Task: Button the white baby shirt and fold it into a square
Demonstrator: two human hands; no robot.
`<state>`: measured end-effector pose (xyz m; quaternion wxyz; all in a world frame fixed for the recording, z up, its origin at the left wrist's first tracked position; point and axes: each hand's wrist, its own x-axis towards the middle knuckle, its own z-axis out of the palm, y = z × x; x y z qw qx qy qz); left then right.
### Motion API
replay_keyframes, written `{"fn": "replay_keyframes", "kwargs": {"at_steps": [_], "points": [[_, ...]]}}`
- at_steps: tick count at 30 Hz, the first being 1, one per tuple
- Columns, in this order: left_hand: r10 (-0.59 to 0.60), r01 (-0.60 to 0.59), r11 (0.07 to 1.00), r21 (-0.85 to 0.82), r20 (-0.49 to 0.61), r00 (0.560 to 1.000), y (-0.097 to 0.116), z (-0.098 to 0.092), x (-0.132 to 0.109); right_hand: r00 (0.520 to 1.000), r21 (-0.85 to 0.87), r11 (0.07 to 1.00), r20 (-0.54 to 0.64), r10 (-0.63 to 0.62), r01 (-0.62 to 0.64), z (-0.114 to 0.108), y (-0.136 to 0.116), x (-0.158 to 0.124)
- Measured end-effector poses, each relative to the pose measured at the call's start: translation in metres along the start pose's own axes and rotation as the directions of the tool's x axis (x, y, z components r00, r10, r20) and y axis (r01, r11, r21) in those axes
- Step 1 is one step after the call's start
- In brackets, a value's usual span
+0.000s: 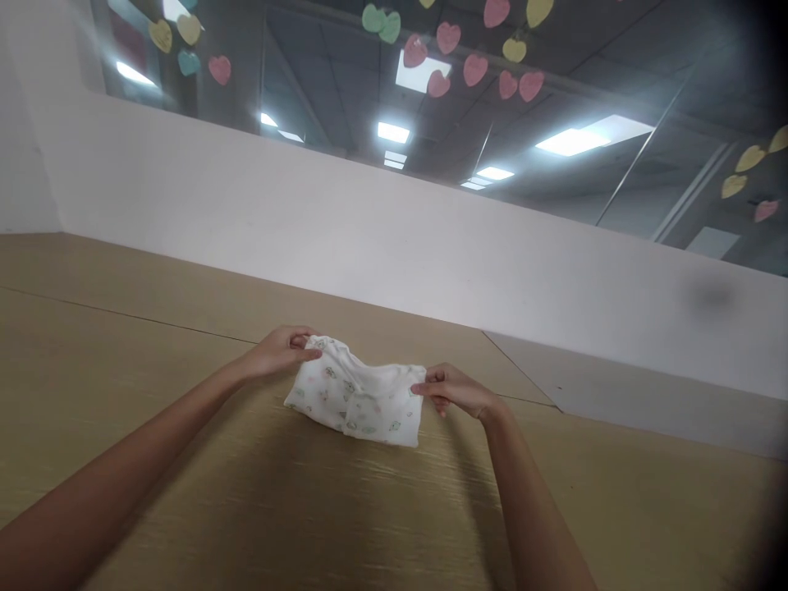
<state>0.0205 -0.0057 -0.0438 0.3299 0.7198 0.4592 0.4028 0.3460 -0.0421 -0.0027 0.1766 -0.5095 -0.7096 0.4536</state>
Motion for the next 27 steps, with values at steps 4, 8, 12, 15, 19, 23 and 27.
{"fn": "replay_keyframes", "kwargs": {"at_steps": [4, 8, 12, 15, 19, 23, 27], "points": [[-0.082, 0.082, 0.996, 0.037, -0.005, 0.997, -0.036, 0.024, 0.002, 0.970, -0.067, 0.975, -0.138, 0.202, -0.212, 0.005, 0.024, 0.019], [-0.165, 0.171, 0.980, 0.106, -0.056, 0.985, -0.061, 0.035, 0.000, 0.922, -0.089, 0.930, -0.193, 0.335, -0.357, 0.014, 0.039, 0.032], [-0.196, 0.198, 0.974, 0.113, -0.027, 0.980, -0.066, 0.033, 0.001, 0.886, -0.083, 0.893, -0.196, 0.420, -0.442, 0.020, 0.044, 0.037], [-0.165, 0.165, 0.979, 0.119, -0.003, 0.986, -0.064, 0.032, 0.001, 0.894, -0.082, 0.900, -0.190, 0.407, -0.427, 0.021, 0.047, 0.040], [-0.160, 0.160, 0.987, -0.010, -0.006, 0.987, -0.067, 0.036, -0.001, 0.926, 0.135, 0.939, -0.171, 0.335, -0.315, 0.022, 0.052, 0.043], [-0.172, 0.162, 0.966, -0.202, -0.031, 0.985, -0.080, 0.045, -0.001, 0.957, 0.422, 0.885, -0.115, 0.265, -0.195, 0.025, 0.060, 0.045], [-0.150, 0.135, 0.970, -0.204, -0.062, 0.987, -0.089, 0.049, -0.001, 0.951, 0.480, 0.847, -0.073, 0.299, -0.229, 0.028, 0.067, 0.046]]}}
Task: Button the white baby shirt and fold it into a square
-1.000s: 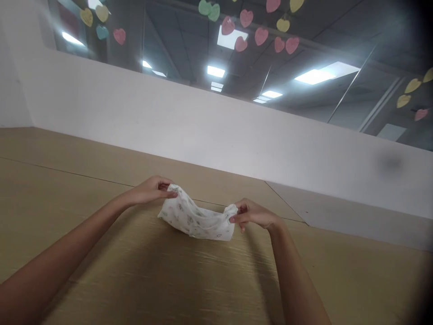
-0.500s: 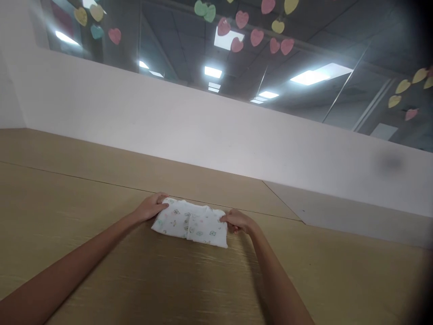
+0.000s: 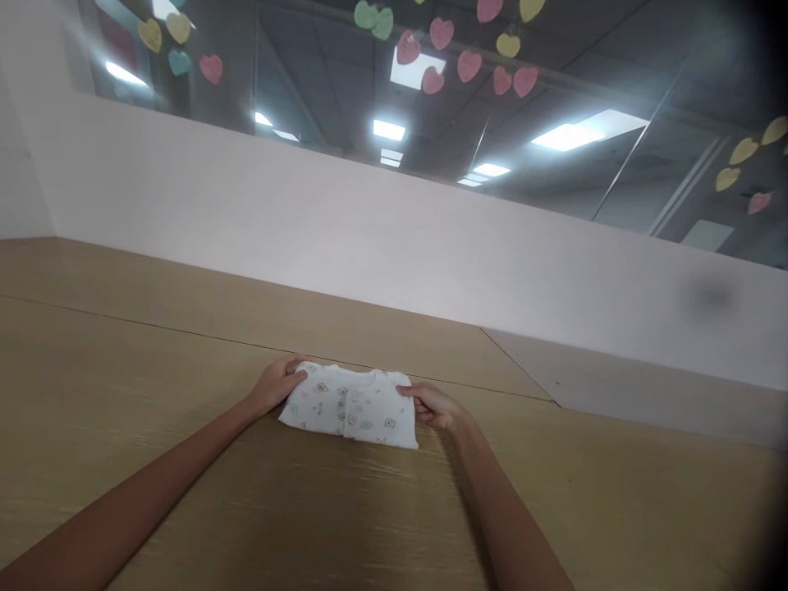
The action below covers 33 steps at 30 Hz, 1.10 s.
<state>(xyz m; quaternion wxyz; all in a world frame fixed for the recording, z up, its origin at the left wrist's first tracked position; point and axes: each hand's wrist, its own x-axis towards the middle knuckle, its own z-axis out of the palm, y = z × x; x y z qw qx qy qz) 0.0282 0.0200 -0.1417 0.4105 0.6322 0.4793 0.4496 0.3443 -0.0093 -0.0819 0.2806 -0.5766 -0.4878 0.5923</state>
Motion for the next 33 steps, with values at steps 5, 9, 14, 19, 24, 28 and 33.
{"fn": "replay_keyframes", "kwargs": {"at_steps": [5, 9, 14, 19, 24, 28, 33], "points": [[0.040, -0.039, 0.992, 0.117, -0.008, 0.999, 0.002, -0.002, -0.002, 0.996, -0.212, 0.977, -0.084, -0.023, 0.004, 0.005, 0.002, 0.003], [0.037, -0.034, 0.980, 0.197, -0.009, 0.999, 0.004, -0.002, -0.004, 0.980, -0.412, 0.911, -0.185, -0.071, -0.012, 0.012, 0.003, 0.005], [0.042, -0.039, 0.971, 0.236, -0.007, 0.999, 0.004, -0.002, -0.003, 0.987, -0.232, 0.966, -0.080, -0.136, 0.115, 0.008, 0.010, 0.004], [0.046, -0.050, 0.965, 0.256, 0.023, 0.999, 0.005, -0.002, -0.004, 0.986, -0.122, 0.979, 0.054, -0.155, 0.161, -0.002, 0.010, 0.002], [0.061, -0.066, 0.960, 0.274, 0.027, 0.998, 0.008, -0.001, -0.004, 0.986, -0.139, 0.976, 0.024, -0.167, 0.169, -0.001, 0.011, 0.005], [0.090, -0.092, 0.960, 0.263, 0.018, 0.996, 0.009, 0.000, -0.006, 0.985, -0.093, 0.981, 0.013, -0.172, 0.172, 0.001, 0.012, 0.006], [0.076, -0.077, 0.962, 0.263, 0.014, 0.997, 0.007, 0.000, -0.005, 0.987, -0.035, 0.987, 0.024, -0.157, 0.157, 0.003, 0.009, 0.003]]}}
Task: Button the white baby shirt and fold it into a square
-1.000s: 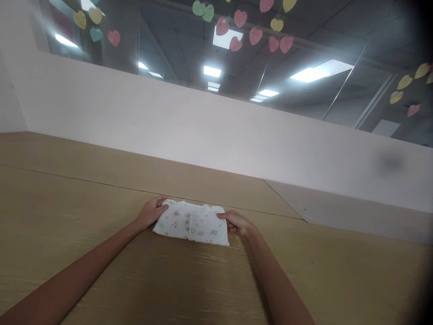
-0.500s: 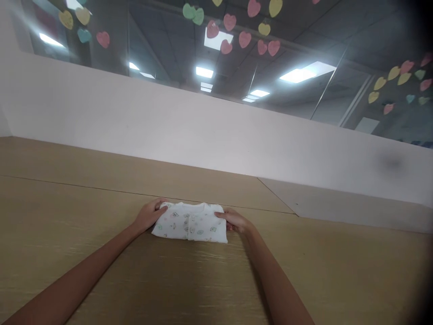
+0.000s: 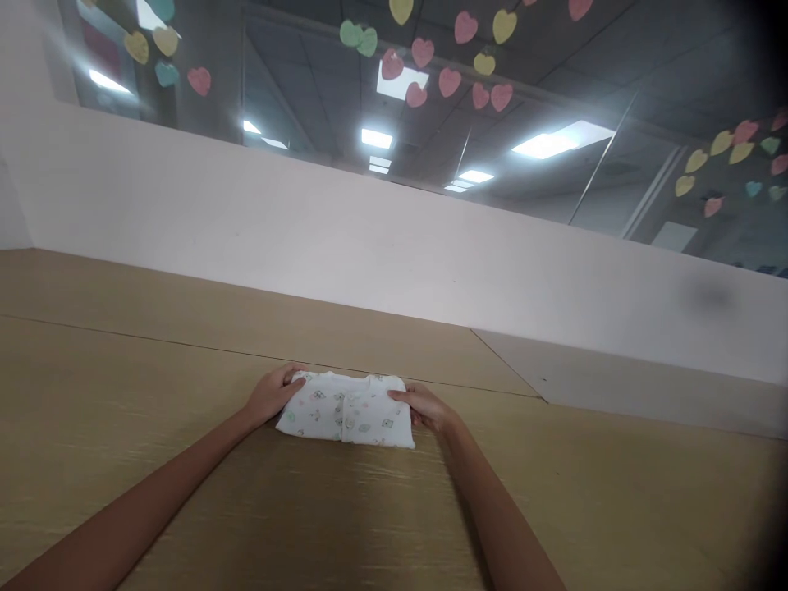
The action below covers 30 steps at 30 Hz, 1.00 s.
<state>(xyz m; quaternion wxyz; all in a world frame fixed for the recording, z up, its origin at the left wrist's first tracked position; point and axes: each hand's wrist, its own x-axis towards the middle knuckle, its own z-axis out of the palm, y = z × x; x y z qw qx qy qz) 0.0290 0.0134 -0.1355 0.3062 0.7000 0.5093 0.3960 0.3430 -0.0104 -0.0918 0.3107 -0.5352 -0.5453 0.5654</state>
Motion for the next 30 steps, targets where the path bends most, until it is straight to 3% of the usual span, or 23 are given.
{"fn": "replay_keyframes", "kwargs": {"at_steps": [16, 30], "points": [[-0.015, 0.016, 0.998, 0.056, -0.016, 1.000, -0.0023, 0.0012, 0.0007, 0.997, -0.048, 0.996, 0.000, -0.076, 0.076, -0.0053, 0.0000, 0.0014], [0.011, -0.011, 1.000, -0.002, -0.002, 1.000, -0.0049, 0.0020, 0.0020, 0.999, 0.010, 0.999, -0.035, -0.036, 0.037, -0.0021, -0.0005, 0.0010]]}}
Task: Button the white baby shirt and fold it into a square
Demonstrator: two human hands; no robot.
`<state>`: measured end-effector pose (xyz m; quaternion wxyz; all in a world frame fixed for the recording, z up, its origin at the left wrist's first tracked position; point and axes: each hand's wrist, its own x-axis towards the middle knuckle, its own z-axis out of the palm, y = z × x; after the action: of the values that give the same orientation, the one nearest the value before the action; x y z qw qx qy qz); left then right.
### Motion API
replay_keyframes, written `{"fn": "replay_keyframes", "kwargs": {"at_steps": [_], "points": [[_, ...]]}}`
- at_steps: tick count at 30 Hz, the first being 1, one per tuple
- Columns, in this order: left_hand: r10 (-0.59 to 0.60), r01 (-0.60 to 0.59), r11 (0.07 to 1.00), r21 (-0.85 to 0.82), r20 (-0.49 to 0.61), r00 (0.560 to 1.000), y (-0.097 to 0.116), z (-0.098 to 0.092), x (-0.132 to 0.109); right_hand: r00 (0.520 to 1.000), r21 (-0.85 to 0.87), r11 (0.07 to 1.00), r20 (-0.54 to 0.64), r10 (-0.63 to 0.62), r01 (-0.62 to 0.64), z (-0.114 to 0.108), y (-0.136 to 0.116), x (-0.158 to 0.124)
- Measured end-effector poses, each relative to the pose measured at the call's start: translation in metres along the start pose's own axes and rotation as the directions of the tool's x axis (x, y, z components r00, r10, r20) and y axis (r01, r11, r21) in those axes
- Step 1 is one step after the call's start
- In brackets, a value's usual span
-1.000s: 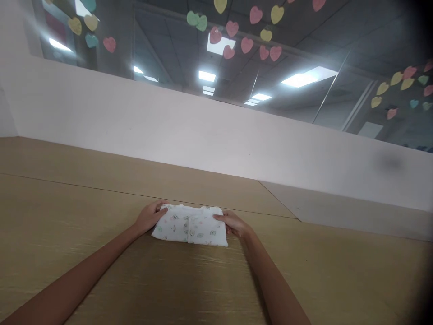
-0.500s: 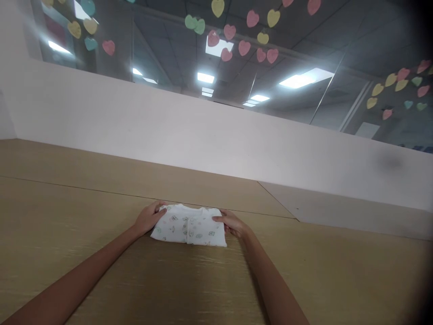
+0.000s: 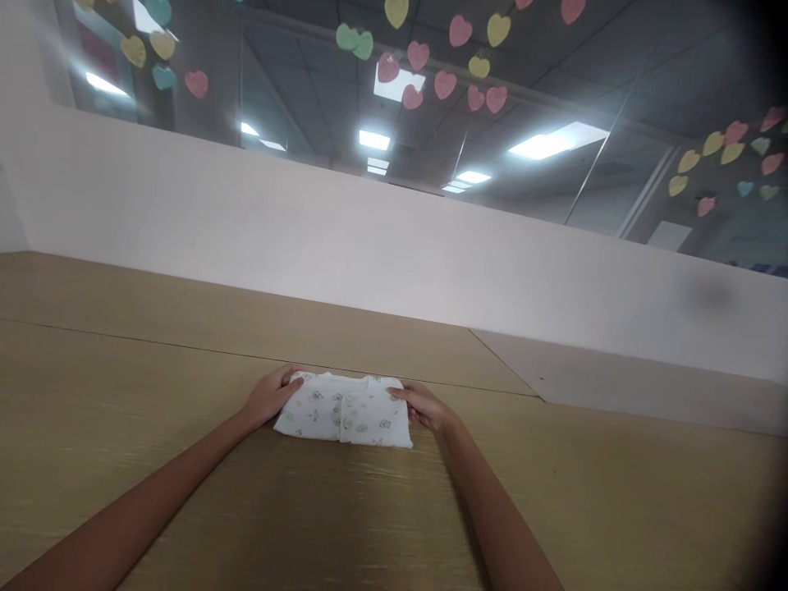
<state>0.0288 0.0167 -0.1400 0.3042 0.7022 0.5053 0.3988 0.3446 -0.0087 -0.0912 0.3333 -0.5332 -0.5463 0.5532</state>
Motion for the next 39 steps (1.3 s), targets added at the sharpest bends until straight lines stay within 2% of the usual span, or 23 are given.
{"fn": "replay_keyframes", "kwargs": {"at_steps": [14, 30, 39], "points": [[0.013, -0.012, 0.996, 0.084, -0.015, 1.000, 0.004, -0.001, -0.001, 1.000, -0.028, 1.000, -0.014, -0.004, 0.004, 0.000, 0.001, 0.000], [-0.007, 0.009, 0.995, 0.096, -0.022, 1.000, 0.009, -0.002, -0.002, 1.000, 0.027, 1.000, -0.002, 0.009, -0.009, 0.003, -0.001, -0.002], [0.028, -0.024, 0.997, 0.078, -0.047, 0.999, 0.007, 0.000, -0.002, 1.000, -0.006, 1.000, -0.005, 0.014, -0.014, 0.002, 0.002, 0.001]]}}
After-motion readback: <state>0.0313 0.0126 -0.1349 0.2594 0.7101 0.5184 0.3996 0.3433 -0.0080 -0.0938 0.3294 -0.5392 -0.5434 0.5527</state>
